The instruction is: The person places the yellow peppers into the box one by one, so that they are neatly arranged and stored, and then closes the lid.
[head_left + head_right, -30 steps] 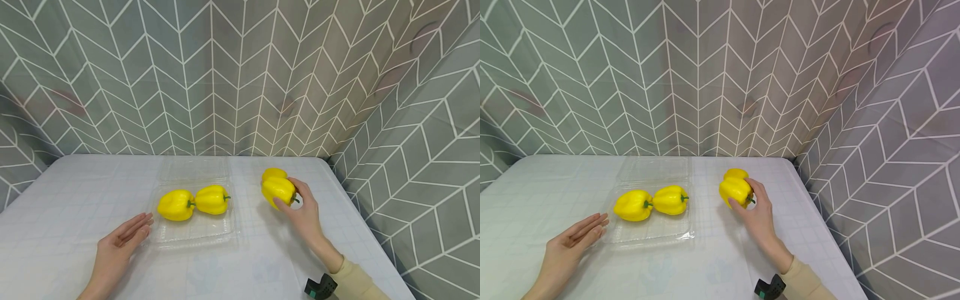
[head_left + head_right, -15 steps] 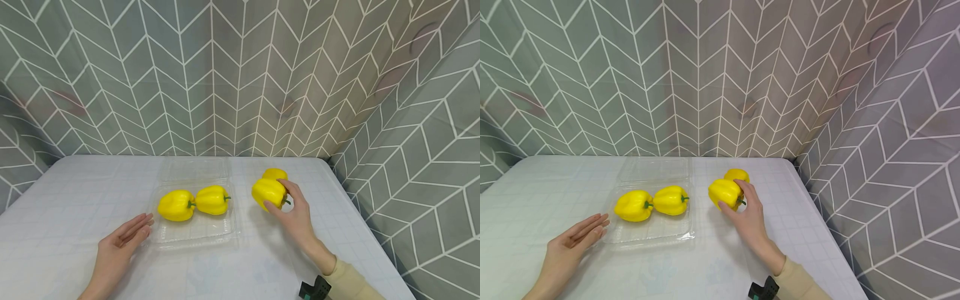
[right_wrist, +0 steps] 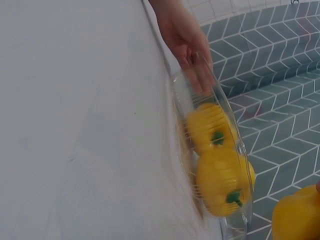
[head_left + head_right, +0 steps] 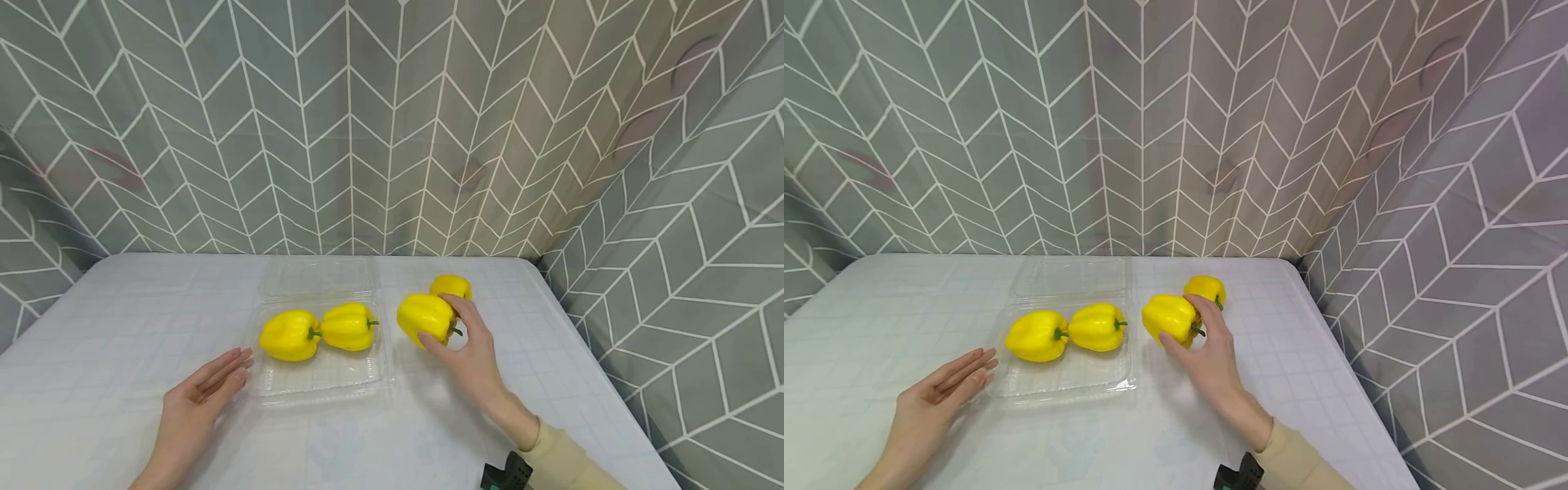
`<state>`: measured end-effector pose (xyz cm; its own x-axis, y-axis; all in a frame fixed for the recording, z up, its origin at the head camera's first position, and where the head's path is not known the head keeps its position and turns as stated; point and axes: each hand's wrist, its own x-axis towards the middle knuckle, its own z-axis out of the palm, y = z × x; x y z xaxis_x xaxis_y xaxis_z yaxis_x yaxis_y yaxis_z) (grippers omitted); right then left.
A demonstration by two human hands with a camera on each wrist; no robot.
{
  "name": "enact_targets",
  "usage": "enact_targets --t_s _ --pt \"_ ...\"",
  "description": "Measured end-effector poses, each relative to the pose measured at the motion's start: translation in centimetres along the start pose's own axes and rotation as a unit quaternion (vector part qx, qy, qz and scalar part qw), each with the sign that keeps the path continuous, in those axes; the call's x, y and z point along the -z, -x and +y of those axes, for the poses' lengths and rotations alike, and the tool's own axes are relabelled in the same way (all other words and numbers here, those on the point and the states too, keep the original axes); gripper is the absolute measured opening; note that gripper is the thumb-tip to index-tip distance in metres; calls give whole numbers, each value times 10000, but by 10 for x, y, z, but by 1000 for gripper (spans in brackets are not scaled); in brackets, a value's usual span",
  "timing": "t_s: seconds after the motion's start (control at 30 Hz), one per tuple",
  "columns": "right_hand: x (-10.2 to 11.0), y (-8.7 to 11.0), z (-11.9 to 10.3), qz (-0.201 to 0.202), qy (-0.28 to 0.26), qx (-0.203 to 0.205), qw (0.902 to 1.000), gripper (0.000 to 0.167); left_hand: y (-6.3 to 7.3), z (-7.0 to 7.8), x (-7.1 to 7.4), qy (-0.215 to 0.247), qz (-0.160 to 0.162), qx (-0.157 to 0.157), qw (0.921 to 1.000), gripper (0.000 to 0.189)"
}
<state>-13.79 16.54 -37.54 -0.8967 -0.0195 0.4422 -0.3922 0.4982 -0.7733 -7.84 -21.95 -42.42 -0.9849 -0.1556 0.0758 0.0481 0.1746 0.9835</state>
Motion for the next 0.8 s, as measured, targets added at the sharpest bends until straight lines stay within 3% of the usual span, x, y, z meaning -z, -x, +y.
enact_targets --t_s 0.8 --pt "-33 5 -24 -385 -408 376 9977 62 0 0 -1 -348 52 -21 9994 58"
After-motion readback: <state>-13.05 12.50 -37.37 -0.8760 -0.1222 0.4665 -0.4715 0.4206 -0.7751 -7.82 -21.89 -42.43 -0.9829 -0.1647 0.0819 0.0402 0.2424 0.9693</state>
